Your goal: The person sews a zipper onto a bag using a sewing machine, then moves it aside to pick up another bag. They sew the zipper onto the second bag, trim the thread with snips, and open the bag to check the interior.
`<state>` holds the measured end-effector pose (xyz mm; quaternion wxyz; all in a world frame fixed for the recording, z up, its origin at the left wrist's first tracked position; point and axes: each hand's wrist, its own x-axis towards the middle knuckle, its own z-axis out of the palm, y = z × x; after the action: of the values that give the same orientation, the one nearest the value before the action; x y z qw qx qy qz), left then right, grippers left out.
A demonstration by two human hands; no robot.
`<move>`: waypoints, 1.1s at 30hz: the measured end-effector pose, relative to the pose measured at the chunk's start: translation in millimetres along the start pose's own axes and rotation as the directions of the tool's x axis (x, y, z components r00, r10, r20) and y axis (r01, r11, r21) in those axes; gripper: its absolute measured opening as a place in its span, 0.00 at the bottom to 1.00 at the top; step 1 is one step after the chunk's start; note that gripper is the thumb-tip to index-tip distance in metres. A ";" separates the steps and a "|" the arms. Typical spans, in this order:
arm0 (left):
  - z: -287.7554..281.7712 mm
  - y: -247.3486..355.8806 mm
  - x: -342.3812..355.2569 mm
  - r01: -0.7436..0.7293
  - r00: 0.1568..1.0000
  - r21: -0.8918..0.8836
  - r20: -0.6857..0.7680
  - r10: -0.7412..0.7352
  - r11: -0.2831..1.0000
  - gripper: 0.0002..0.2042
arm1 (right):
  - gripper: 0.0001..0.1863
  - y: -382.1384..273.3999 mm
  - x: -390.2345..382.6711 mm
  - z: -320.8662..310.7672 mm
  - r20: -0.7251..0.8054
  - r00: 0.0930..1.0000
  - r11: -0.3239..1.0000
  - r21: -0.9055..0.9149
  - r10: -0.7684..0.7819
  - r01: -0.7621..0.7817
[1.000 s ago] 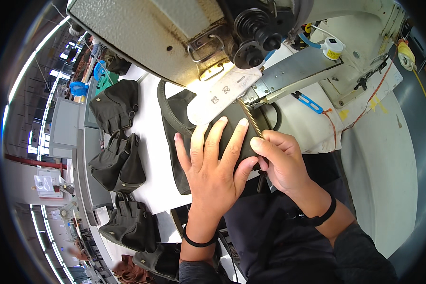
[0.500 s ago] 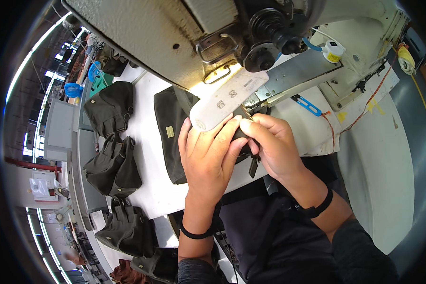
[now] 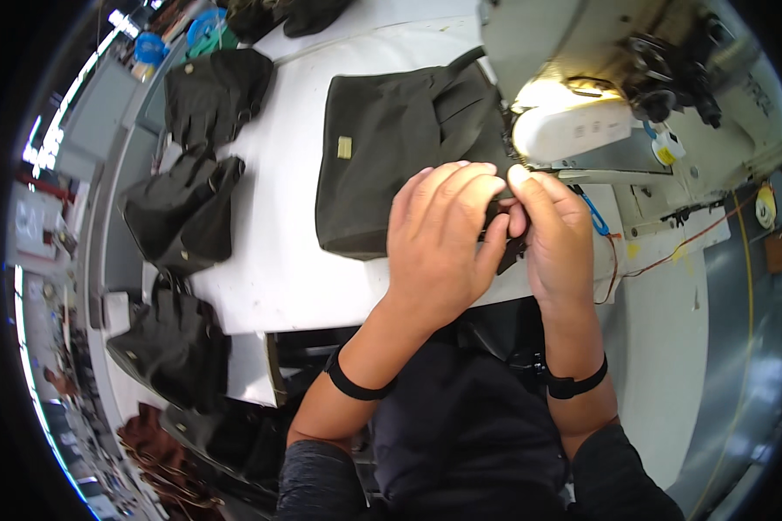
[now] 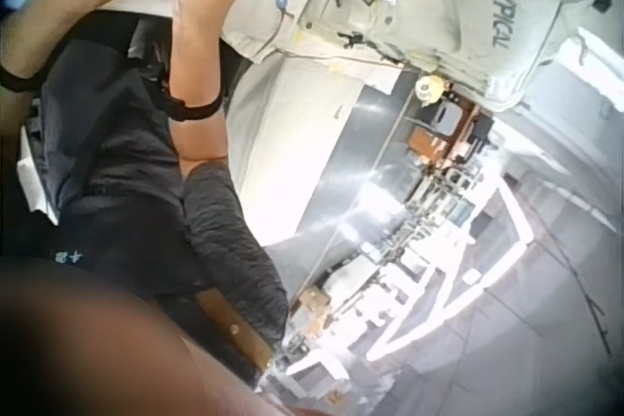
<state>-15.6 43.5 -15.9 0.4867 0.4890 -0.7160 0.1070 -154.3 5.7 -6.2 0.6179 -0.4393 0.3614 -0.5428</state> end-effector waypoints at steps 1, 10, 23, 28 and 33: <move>1.2 3.5 -3.3 0.002 1.000 0.048 -0.007 -0.002 0.999 0.24 | 0.11 -2.5 -0.6 -3.0 0.023 1.000 1.000 -0.023 0.010 -0.009; 11.9 5.2 8.6 -0.005 0.997 0.162 -0.071 0.017 0.987 0.15 | 0.08 -15.3 -4.7 -20.6 0.070 0.997 0.986 -0.161 -0.041 0.052; 1.7 -5.7 14.3 -0.192 0.980 0.191 -0.010 0.197 0.963 0.13 | 0.08 -2.1 -7.3 -18.1 0.055 0.994 0.984 0.145 0.098 -0.105; 0.0 -8.7 17.8 -0.154 0.988 0.149 0.022 0.152 0.977 0.12 | 0.09 -0.7 -0.8 -10.6 0.041 0.996 0.985 0.149 0.083 -0.088; 3.1 -14.9 23.3 -0.130 0.992 0.141 0.014 0.129 0.982 0.10 | 0.11 -9.5 3.5 -4.4 -0.012 0.997 0.995 0.077 0.070 -0.069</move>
<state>-6.5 20.3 -3.6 0.4411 0.4749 -0.7380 0.1876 -161.2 1.4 1.2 0.6501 -0.3986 0.3599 -0.5374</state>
